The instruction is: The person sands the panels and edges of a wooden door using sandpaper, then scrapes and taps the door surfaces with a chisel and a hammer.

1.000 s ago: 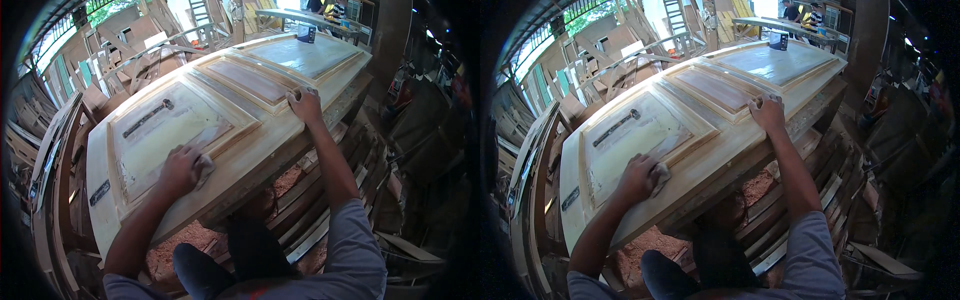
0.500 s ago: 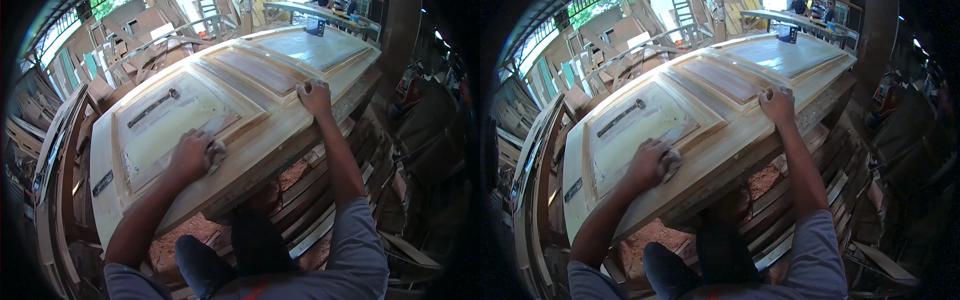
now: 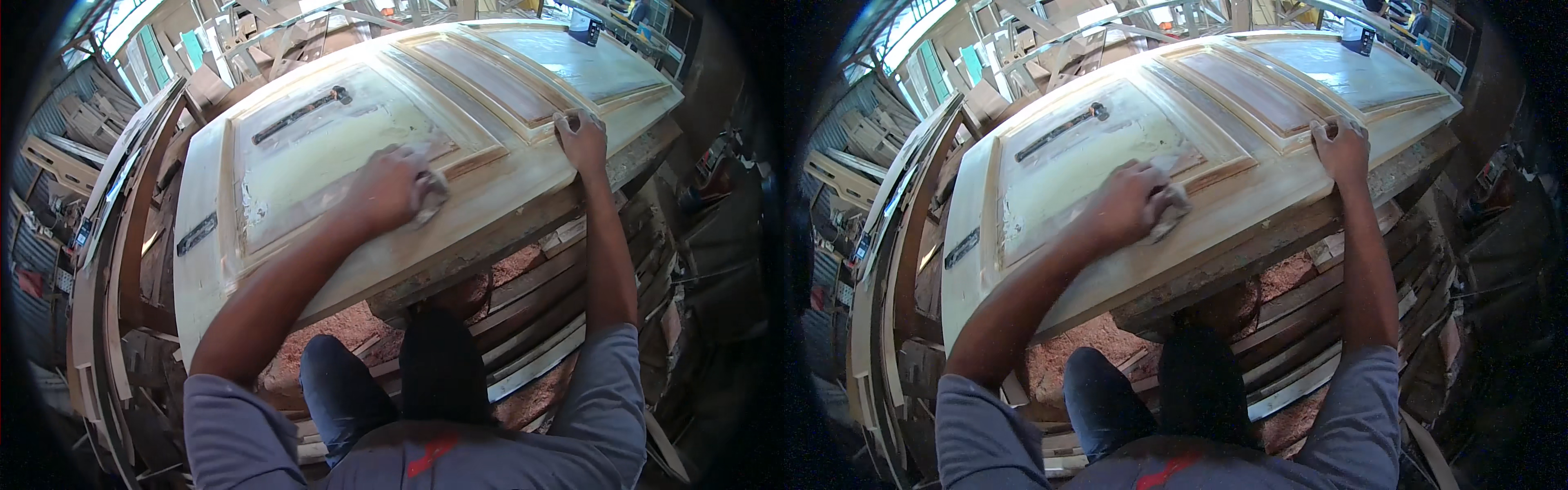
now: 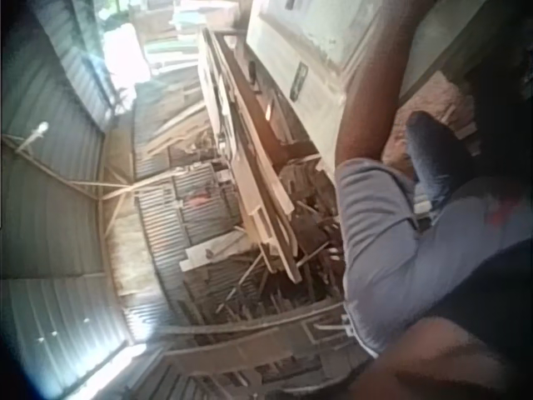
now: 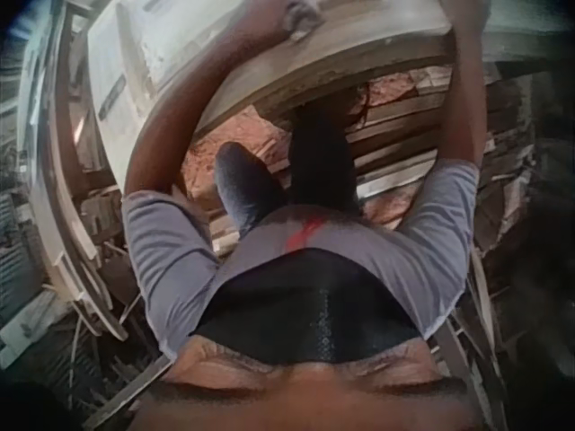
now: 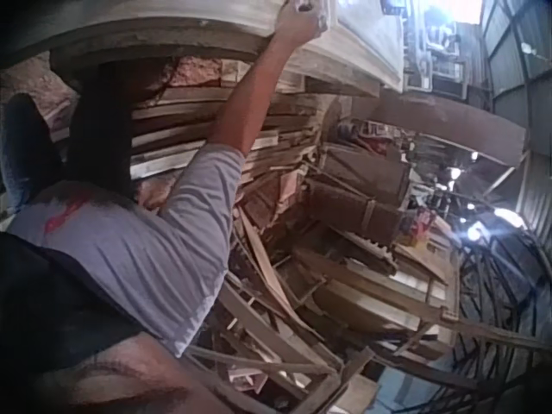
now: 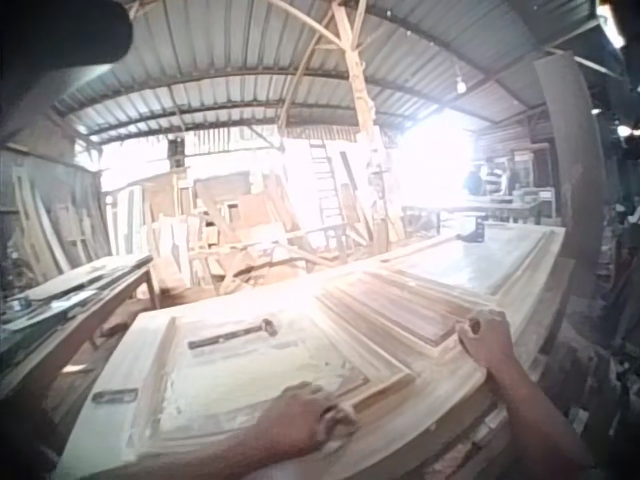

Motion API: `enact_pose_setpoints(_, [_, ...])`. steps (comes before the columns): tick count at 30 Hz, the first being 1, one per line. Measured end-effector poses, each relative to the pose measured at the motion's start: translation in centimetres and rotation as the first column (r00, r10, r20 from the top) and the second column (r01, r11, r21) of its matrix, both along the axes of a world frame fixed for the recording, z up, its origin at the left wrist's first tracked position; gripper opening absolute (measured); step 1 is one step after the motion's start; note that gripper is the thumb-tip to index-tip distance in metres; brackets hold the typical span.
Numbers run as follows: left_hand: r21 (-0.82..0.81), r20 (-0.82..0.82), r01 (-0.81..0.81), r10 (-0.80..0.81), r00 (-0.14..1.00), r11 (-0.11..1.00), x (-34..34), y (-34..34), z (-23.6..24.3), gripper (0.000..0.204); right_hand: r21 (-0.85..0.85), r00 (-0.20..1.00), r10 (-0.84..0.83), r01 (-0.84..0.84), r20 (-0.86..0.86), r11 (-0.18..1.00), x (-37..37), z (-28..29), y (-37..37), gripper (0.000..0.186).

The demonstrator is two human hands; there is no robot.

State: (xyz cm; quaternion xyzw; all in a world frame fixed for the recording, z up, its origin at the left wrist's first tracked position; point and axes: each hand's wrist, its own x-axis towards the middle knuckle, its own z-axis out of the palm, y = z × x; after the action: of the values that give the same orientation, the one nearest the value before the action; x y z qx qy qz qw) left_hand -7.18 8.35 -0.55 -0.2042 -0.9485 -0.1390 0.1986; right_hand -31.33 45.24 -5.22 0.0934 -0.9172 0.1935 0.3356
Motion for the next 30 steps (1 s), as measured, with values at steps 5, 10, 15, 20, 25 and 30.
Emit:
enact_pose_setpoints(5, [0.022,0.141,-0.114,0.109,0.984,0.993,7.4,-6.2,0.9,0.007,-0.034,0.999,-0.003,0.004,0.036,0.999,1.6,1.7,-1.0,0.06])
enact_pose_setpoints(10, [-0.031,0.106,0.001,0.002,0.994,1.0,1.0,-0.6,1.4,0.012,-0.029,0.999,0.022,-0.021,0.023,0.999,1.5,1.9,-1.5,0.058])
enact_pose_setpoints(15, [-0.076,0.001,-0.018,0.018,1.0,0.997,0.1,0.3,0.3,0.015,-0.003,0.999,-0.004,0.004,0.042,1.0,0.5,0.4,-0.3,0.055])
enact_pose_setpoints(20, [-0.026,0.105,-0.058,0.06,0.993,0.998,5.8,-5.2,1.4,0.013,-0.035,0.998,-0.004,0.002,-0.063,0.999,1.4,1.4,-0.8,0.051])
enact_pose_setpoints(25, [0.039,0.053,0.045,-0.047,0.998,0.998,-1.5,1.1,1.1,0.013,0.032,0.995,-0.047,0.049,-0.087,0.998,0.2,0.6,-0.6,0.052])
enact_pose_setpoints(30, [-0.008,-0.029,0.031,-0.031,0.999,0.999,-5.7,4.0,-0.6,0.014,-0.049,0.996,-0.019,0.023,0.089,0.999,2.0,1.4,-1.9,0.054])
